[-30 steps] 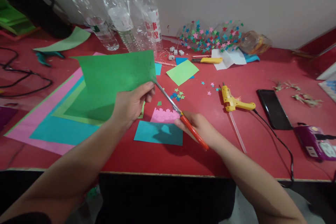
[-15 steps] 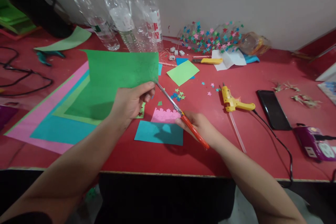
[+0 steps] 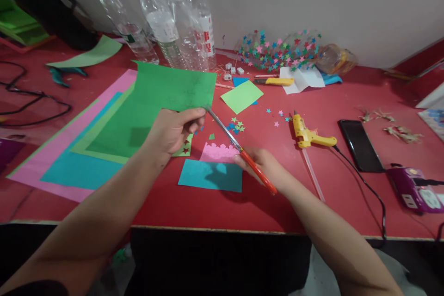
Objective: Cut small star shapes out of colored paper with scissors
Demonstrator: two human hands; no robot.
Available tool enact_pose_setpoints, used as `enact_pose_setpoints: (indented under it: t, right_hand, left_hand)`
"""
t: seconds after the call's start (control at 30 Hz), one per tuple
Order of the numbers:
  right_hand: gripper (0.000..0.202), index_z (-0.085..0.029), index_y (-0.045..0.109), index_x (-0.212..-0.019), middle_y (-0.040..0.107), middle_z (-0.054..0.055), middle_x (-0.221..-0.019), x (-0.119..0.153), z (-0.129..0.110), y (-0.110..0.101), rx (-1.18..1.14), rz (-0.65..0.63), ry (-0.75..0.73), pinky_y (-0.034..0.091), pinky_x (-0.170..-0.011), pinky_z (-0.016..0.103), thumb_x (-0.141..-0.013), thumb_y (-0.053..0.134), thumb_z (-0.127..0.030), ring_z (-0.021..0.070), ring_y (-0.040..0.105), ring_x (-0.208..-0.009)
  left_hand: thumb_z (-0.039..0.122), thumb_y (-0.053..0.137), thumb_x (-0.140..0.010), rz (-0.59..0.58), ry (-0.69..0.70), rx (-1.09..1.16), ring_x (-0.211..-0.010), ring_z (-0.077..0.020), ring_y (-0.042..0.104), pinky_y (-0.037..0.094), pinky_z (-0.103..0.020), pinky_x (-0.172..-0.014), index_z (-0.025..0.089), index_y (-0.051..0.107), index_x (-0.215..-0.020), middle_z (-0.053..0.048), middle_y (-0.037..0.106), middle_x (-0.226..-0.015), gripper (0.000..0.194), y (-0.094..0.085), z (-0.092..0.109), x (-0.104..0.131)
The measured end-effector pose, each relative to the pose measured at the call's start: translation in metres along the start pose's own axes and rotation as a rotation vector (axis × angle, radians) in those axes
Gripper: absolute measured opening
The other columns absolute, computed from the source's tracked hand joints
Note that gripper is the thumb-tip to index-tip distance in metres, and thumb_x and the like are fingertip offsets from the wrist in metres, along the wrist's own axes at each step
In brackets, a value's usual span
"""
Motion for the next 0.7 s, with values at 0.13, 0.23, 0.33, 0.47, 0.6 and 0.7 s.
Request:
enact_pose_setpoints:
  t: [0.13, 0.23, 0.33, 0.47, 0.6, 0.7]
  right_hand:
    - [0.045, -0.021, 0.041, -0.069, 0.039, -0.006, -0.051, -0.002, 0.005, 0.004, -0.001, -0.038, -0.023, 0.025, -0.045, 0.023, -0.086, 0.047, -0.062, 0.0086, 0.034, -0.043]
    - [0.046, -0.021, 0.043, -0.07, 0.038, -0.007, -0.049, -0.003, 0.009, 0.004, -0.009, -0.022, -0.031, 0.025, -0.044, 0.024, -0.088, 0.043, -0.063, 0.0087, 0.034, -0.042]
    - [0.047, -0.021, 0.042, -0.068, 0.036, -0.007, -0.048, -0.003, 0.012, 0.004, -0.008, -0.008, -0.028, 0.024, -0.044, 0.024, -0.089, 0.04, -0.063, 0.0088, 0.033, -0.041]
    - [0.048, -0.022, 0.04, -0.067, 0.035, -0.007, -0.048, -0.002, 0.009, 0.004, 0.006, -0.009, -0.029, 0.024, -0.044, 0.024, -0.088, 0.041, -0.065, 0.0091, 0.032, -0.042]
    - [0.048, -0.022, 0.04, -0.066, 0.034, -0.007, -0.048, -0.001, 0.006, 0.003, 0.009, 0.0, -0.016, 0.023, -0.044, 0.024, -0.088, 0.041, -0.065, 0.0092, 0.031, -0.042]
    - [0.049, -0.022, 0.038, -0.066, 0.035, -0.006, -0.049, -0.001, 0.006, 0.004, 0.005, -0.005, -0.014, 0.023, -0.045, 0.024, -0.088, 0.042, -0.065, 0.0091, 0.031, -0.043]
  left_hand:
    - [0.031, 0.07, -0.067, -0.009, -0.019, -0.011, -0.045, -0.0052, 0.043, 0.034, -0.023, -0.05, 0.015, 0.061, -0.046, 0.001, 0.055, -0.047, 0.027, 0.001, 0.002, 0.001]
    - [0.03, 0.07, -0.067, -0.012, -0.028, -0.007, -0.044, -0.0048, 0.042, 0.034, -0.022, -0.049, 0.016, 0.061, -0.046, 0.002, 0.054, -0.044, 0.027, 0.002, 0.002, 0.002]
    - [0.029, 0.07, -0.067, -0.012, -0.038, 0.003, -0.043, -0.0046, 0.041, 0.033, -0.022, -0.048, 0.015, 0.061, -0.045, 0.002, 0.052, -0.044, 0.027, 0.003, 0.002, 0.003]
    - [0.028, 0.07, -0.066, -0.013, -0.041, 0.032, -0.043, -0.0042, 0.041, 0.033, -0.022, -0.048, 0.015, 0.06, -0.045, 0.003, 0.053, -0.045, 0.026, 0.003, 0.003, 0.003]
    - [0.027, 0.07, -0.066, -0.018, -0.041, 0.038, -0.044, -0.004, 0.041, 0.032, -0.022, -0.048, 0.015, 0.06, -0.045, 0.003, 0.053, -0.046, 0.026, 0.004, 0.002, 0.003]
    - [0.028, 0.07, -0.066, -0.02, -0.039, 0.031, -0.044, -0.004, 0.041, 0.032, -0.023, -0.049, 0.015, 0.059, -0.045, 0.003, 0.053, -0.047, 0.026, 0.004, 0.002, 0.002]
Point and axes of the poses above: each hand's wrist, its own x-axis away from the middle knuckle, its own y-axis out of the palm, z = x × y, the point moved 7 cm from there along -x, towards the middle knuckle
